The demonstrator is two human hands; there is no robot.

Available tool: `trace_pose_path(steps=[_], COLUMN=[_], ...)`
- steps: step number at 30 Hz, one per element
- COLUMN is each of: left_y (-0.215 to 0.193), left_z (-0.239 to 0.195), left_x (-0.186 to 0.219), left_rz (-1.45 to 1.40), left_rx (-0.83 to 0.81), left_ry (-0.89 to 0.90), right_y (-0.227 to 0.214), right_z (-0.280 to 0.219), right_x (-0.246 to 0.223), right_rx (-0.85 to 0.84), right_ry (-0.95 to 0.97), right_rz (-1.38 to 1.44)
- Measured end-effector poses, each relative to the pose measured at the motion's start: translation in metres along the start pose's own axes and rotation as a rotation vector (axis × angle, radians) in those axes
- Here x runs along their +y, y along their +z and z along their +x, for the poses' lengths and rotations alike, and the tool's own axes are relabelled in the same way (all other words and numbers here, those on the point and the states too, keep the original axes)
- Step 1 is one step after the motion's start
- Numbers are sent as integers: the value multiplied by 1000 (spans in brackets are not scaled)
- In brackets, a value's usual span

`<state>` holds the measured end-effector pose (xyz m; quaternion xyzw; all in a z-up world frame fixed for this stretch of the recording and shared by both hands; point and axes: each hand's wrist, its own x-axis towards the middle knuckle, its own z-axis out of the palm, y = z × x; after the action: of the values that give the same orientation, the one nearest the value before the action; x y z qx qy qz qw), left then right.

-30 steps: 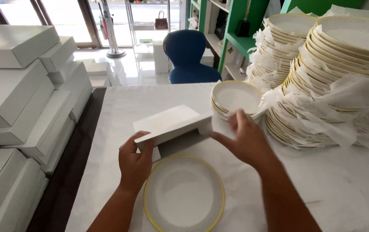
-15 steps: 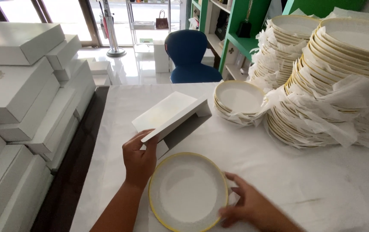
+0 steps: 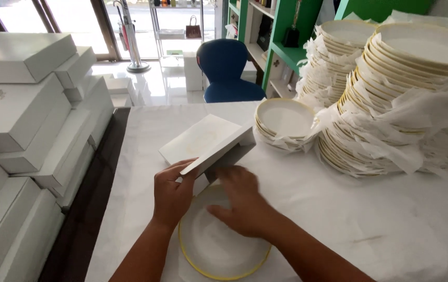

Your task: Wrapping ceramic plates in protective paper and placing them into individual white boxes.

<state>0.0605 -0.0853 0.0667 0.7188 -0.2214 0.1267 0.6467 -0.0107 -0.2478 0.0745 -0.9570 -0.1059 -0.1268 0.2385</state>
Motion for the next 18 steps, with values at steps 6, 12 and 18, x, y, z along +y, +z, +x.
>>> trace_pose_path(steps=[6, 12, 18], left_y=[-17, -30, -38], left_z=[8, 11, 10], left_x=[32, 43, 9], left_rz=[-13, -16, 248], left_rx=[-6, -54, -16], left_ry=[-283, -405, 119], right_y=[13, 11, 20], right_z=[-10, -2, 0], right_x=[-27, -65, -23], right_rx=[205, -109, -98], right_ry=[-226, -357, -323], right_rz=[278, 179, 260])
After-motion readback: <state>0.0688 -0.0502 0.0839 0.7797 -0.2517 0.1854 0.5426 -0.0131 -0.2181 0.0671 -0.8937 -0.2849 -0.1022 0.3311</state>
